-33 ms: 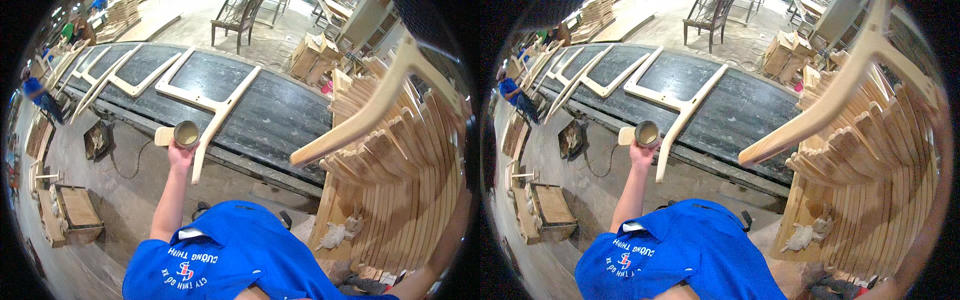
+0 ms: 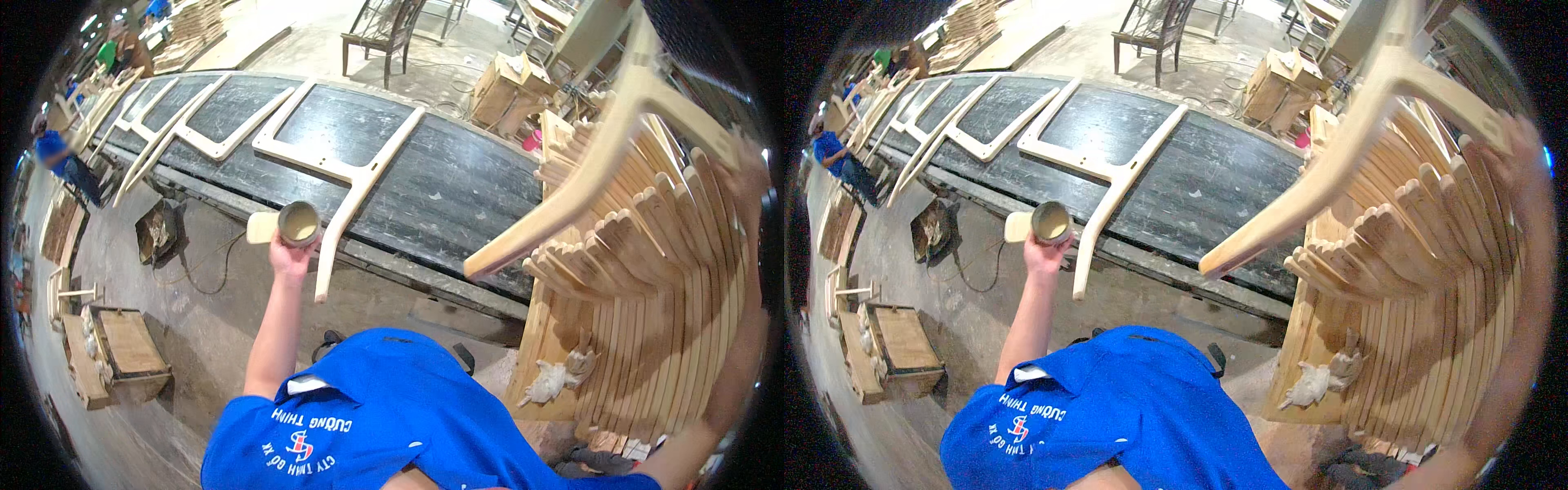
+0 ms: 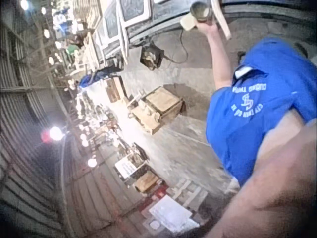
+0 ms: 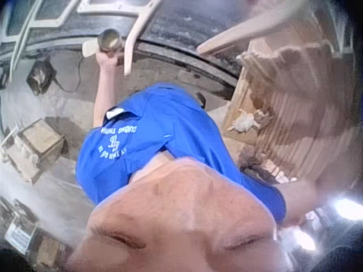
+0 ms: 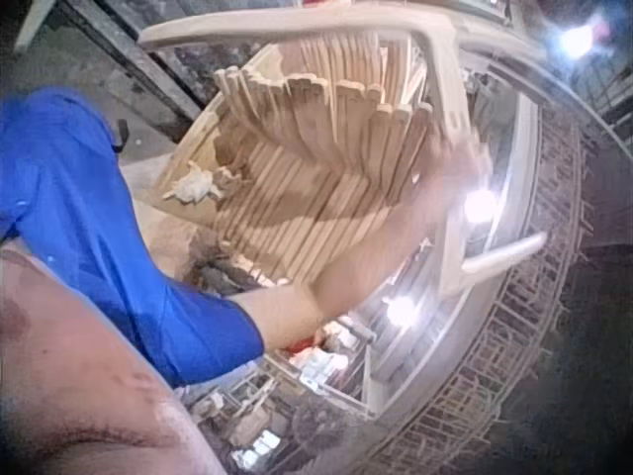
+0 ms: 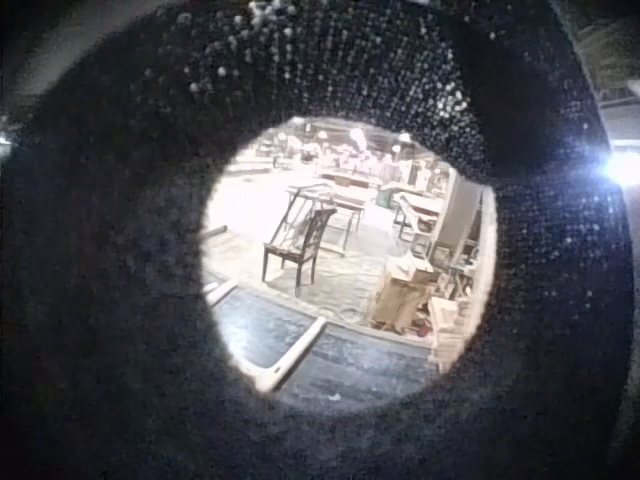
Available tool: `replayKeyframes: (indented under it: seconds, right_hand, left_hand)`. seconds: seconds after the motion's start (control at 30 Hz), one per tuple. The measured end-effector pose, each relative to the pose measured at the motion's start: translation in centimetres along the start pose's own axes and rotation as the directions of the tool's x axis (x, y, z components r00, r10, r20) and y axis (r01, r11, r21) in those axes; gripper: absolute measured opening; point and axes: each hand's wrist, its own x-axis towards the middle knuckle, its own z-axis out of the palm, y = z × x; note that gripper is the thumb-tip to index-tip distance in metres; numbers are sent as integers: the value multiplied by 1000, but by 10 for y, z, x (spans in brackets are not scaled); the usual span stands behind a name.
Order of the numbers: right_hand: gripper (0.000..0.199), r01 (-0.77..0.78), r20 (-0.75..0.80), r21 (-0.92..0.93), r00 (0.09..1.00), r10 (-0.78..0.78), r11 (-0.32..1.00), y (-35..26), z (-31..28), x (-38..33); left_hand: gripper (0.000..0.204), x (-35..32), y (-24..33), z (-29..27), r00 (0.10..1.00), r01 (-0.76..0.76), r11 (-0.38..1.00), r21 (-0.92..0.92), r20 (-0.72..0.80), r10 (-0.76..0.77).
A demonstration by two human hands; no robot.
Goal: The person applies a light-colored finish to wooden chair leg frames using a small brush and a can of finish. They repeatedly dip the brush into the can and paint the edges and surfaces of each frame, then set the finished pieces aside on a nearby rack.
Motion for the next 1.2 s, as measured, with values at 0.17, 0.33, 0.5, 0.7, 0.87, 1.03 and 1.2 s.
replayKeyframes:
  seconds: [0.17, 0.33, 0.5, 0.7, 0.87, 1.03, 1.2]
  right_hand:
    - [49, 206, 45, 270, 973, -226, 941, -210, -29, 55]
    - [43, 403, 109, 251, 891, -440, 880, -360, 12, 68]
    - [53, 442, 149, 390, 835, -529, 808, -453, 53, 53]
    - [54, 381, 125, 587, 829, -545, 714, -523, 100, 10]
    - [51, 261, 71, 739, 886, -458, 620, -560, 133, -9]
    - [35, 341, -79, 817, 864, -497, 464, -550, 164, 0]
    - [29, 406, -367, 888, 908, -200, 215, -489, 116, 60]
  left_hand:
    - [43, -26, 73, -48, 989, -89, 995, 54, -117, 95]
    - [42, -44, 102, -97, 955, -162, 987, 22, -249, 162]
    - [43, -65, 121, -145, 915, -207, 978, 41, -346, 208]
    - [46, -69, 108, -133, 888, -194, 971, 137, -395, 233]
    - [45, -38, 79, -89, 908, -176, 972, 154, -355, 221]
    - [44, 16, 19, -22, 961, -102, 983, 150, -239, 136]
    - [42, 52, -35, 21, 973, 11, 954, 300, -223, 59]
